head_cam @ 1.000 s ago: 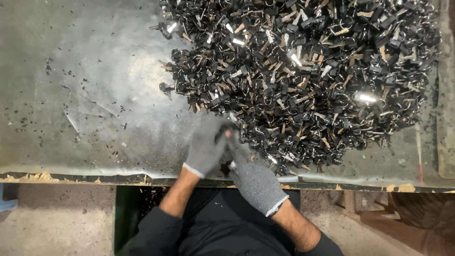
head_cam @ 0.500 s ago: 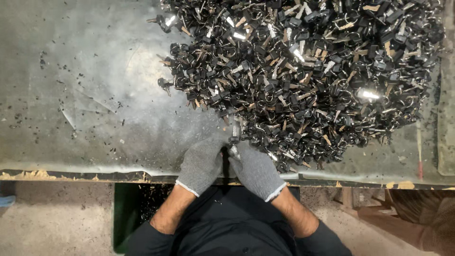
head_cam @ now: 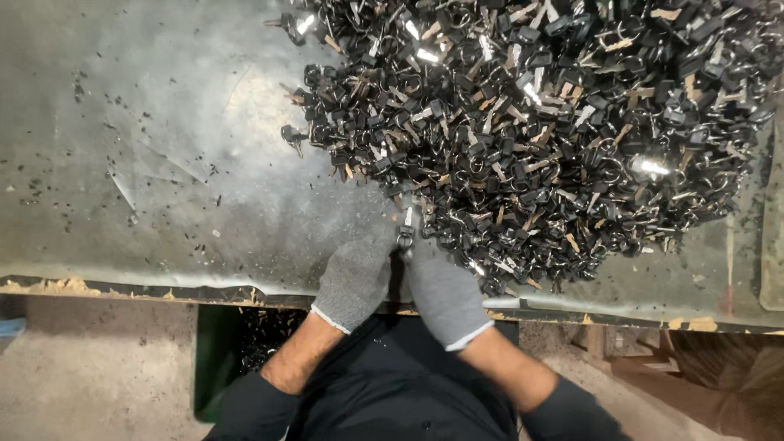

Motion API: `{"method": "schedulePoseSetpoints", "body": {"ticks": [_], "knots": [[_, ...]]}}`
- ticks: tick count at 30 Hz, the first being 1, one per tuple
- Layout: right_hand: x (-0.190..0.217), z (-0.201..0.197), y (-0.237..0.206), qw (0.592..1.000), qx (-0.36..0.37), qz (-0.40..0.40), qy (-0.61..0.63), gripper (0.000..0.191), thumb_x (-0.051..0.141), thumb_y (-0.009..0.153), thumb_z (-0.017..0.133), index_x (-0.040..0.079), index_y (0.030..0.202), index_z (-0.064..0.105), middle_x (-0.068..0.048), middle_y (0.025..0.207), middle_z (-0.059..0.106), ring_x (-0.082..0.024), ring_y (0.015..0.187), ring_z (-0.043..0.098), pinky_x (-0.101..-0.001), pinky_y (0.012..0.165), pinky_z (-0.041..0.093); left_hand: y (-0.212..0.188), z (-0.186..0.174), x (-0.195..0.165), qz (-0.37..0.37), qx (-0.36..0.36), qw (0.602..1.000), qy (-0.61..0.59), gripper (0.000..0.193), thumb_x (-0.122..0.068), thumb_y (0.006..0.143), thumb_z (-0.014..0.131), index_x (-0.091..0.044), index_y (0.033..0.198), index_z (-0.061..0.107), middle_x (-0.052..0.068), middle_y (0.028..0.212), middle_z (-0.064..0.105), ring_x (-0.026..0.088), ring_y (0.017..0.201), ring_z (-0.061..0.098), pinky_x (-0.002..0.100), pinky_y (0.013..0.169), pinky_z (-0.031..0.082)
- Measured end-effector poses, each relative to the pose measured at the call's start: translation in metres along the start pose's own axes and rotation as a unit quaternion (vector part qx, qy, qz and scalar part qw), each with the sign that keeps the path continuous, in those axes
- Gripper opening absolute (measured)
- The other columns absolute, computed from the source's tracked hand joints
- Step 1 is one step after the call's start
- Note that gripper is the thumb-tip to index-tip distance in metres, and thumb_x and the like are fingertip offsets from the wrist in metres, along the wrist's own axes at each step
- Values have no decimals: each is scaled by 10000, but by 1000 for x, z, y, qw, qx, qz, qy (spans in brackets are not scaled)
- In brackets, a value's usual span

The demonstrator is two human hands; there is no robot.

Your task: The person wearing gloves picks keys one at a time from a large pile of keys on a metal workbench, briefly handles and looks over each key, and drops it into a green bin below the bench. The sorting continues steadily across the whole episode.

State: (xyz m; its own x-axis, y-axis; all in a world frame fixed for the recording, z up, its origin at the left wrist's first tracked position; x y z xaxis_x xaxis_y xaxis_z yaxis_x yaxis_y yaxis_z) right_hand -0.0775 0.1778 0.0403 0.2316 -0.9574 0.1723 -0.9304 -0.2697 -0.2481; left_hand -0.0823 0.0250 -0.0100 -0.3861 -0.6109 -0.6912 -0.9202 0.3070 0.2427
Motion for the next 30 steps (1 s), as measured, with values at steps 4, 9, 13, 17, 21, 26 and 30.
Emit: {"method": "schedulePoseSetpoints", "body": {"ticks": [4, 9, 13, 17, 21, 26, 30], "knots": [[11, 5, 2, 999, -30, 20, -39, 226, 146, 937, 573, -18, 1092, 564, -174, 852, 690, -295, 726, 732, -379, 529, 601, 1, -2, 1, -6, 0, 1000, -9, 491, 2, 816, 657, -13, 1304, 603, 218, 934, 683, 419, 797, 674, 517, 686, 544], [0, -5, 7, 996, 80, 32, 18, 529, 205, 1025, 550, -67, 1434, 353, -178, 911, 688, -303, 701, 740, -398, 539, 585, 13, -18, -14, 47, -50, 997, -18, 515, 10, 792, 647, -46, 1301, 593, 225, 1031, 689, 433, 875, 681, 514, 750, 556], [4, -15, 2, 1000, 8, 3, -29, 330, 237, 881, 631, 21, 1115, 544, -167, 907, 713, -335, 759, 743, -423, 588, 593, 15, -24, -24, 27, -24, 998, -41, 528, 55, 837, 603, -23, 1358, 561, 236, 1104, 679, 439, 953, 679, 500, 790, 563], [3, -12, 1, 992, 0, 33, 126, 362, 199, 973, 590, -14, 1260, 535, -206, 836, 715, -384, 721, 717, -504, 567, 545, 17, -22, -21, -24, 11, 1000, -13, 580, 44, 796, 631, -32, 1368, 566, 240, 1057, 678, 425, 899, 681, 507, 777, 559], [1, -11, 4, 999, -28, 16, 29, 241, 108, 932, 586, -6, 1141, 551, -188, 889, 703, -360, 718, 733, -452, 548, 581, 17, -23, -20, 31, -23, 999, -18, 570, 78, 820, 613, -56, 1373, 577, 219, 1103, 695, 420, 951, 683, 489, 814, 568], [1, -5, 4, 997, -3, 28, 66, 204, 116, 918, 598, -10, 1076, 574, -196, 807, 713, -356, 694, 736, -460, 550, 575, 18, -20, -16, 6, -3, 999, -34, 591, 80, 781, 617, -68, 1353, 604, 220, 1097, 691, 414, 919, 694, 498, 806, 573], [4, -4, 0, 998, -54, 15, 21, 186, 52, 870, 585, -14, 1044, 583, -197, 844, 714, -354, 659, 736, -447, 502, 584, 14, -19, -16, 37, -39, 997, -62, 522, 60, 798, 628, -45, 1308, 587, 237, 1121, 688, 450, 959, 679, 522, 794, 555]]}}
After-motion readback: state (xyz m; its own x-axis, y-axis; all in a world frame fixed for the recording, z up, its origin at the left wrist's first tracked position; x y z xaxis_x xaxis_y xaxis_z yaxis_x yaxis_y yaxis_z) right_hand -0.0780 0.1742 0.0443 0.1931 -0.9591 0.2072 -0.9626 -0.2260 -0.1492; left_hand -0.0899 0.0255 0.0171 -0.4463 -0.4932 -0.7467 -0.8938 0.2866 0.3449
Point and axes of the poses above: each hand's wrist, its own y-axis towards the middle knuckle, its own z-axis out of the palm, x = y × z, the point moved 3 cm from there along y, towards the middle knuckle
